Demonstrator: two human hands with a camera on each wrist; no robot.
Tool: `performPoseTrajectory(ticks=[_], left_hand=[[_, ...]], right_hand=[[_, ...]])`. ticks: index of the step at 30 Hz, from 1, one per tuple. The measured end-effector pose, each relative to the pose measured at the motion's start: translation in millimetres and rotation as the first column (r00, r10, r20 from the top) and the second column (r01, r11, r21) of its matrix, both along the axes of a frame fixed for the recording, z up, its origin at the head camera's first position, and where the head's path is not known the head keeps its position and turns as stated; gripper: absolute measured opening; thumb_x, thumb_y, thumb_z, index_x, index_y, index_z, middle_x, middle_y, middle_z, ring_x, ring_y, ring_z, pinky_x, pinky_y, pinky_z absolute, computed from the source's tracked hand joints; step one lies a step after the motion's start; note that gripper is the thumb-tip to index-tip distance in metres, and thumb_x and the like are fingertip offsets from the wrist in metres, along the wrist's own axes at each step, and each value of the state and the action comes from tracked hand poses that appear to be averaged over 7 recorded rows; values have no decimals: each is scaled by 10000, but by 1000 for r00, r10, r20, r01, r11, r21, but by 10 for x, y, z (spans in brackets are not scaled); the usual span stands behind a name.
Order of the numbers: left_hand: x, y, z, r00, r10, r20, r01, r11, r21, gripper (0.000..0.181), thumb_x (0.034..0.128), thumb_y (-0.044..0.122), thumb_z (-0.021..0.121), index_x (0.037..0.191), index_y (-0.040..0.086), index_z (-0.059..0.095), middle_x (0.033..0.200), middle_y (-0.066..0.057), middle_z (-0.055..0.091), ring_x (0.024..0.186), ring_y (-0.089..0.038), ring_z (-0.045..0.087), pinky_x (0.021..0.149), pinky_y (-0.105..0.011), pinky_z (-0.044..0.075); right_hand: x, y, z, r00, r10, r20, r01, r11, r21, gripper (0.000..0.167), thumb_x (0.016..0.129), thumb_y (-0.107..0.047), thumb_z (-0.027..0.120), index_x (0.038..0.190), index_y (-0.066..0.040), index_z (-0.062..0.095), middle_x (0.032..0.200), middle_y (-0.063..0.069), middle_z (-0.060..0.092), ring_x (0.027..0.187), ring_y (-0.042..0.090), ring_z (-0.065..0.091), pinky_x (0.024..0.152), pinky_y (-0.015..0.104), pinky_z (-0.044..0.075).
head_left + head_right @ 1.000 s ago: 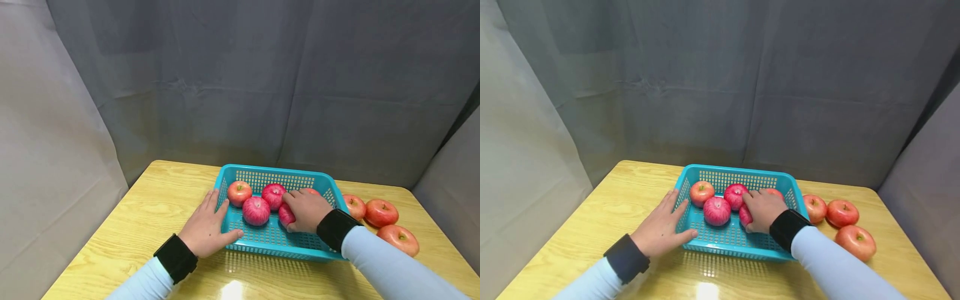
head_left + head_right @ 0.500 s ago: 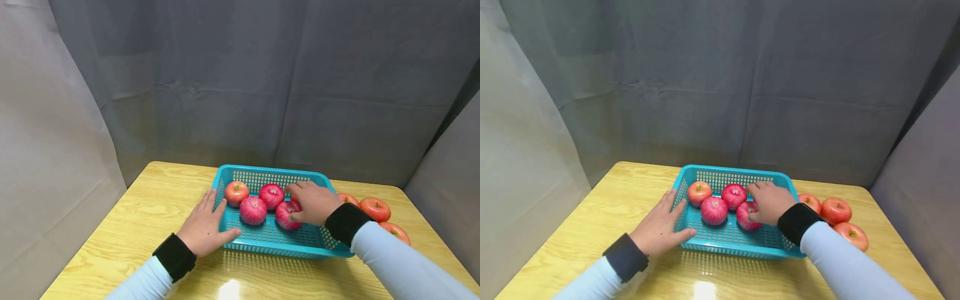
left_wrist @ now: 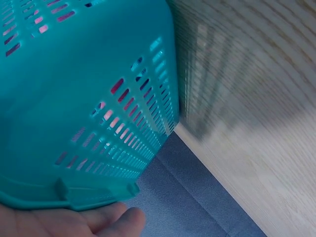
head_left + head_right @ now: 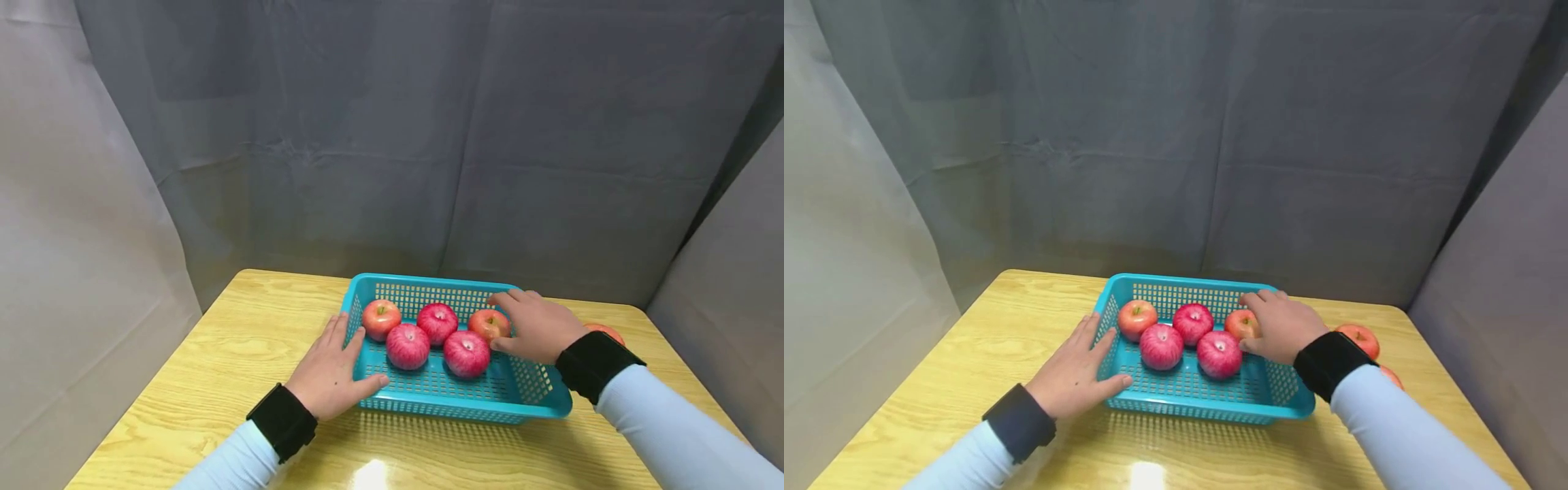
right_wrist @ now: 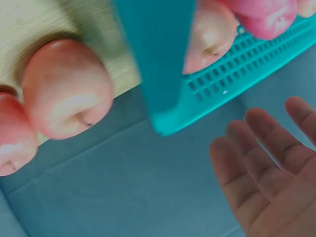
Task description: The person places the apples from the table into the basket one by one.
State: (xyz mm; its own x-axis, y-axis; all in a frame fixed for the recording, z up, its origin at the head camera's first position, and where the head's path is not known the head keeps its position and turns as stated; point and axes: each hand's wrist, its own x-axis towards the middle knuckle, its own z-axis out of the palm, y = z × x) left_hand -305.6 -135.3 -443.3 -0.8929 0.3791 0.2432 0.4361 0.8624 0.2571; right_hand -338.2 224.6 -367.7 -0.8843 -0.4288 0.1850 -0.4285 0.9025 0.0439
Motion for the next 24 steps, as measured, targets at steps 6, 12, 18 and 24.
performPoseTrajectory(ticks=[6,12,18,24], left_hand=[[-10,-10,13,1000,-5,4,5,1000,7,1009,874,796,484,1547,47,408,1644,-244,174,1517,-414,130,1186,-534,239],[-17,-16,3,1000,-1,10,1,1000,14,1003,876,783,499,1551,48,399,1645,-236,180,1517,-413,134,1183,-533,247],[-39,-14,-19,1000,-10,-11,10,1000,28,1017,883,769,508,1556,19,370,1641,-236,198,1516,-413,144,1186,-523,244],[-55,-22,-30,1000,-13,-29,14,1000,23,1041,886,777,487,1555,-9,350,1636,-227,224,1514,-407,160,1184,-511,258]], right_hand=[[-13,241,35,999,-52,14,52,999,3,680,860,-438,773,1375,-47,564,1287,185,602,1149,399,574,900,576,525],[-63,475,26,991,-129,40,131,990,-45,623,903,-361,721,1406,-50,526,1317,224,576,1173,433,560,936,630,482],[-160,689,-107,978,-202,60,205,978,-39,576,899,-268,711,1392,-31,531,1290,263,571,1106,458,580,862,650,507],[-294,813,-269,970,-221,96,225,974,-27,628,871,-261,730,1392,17,515,1258,295,560,1038,458,608,825,660,514]])
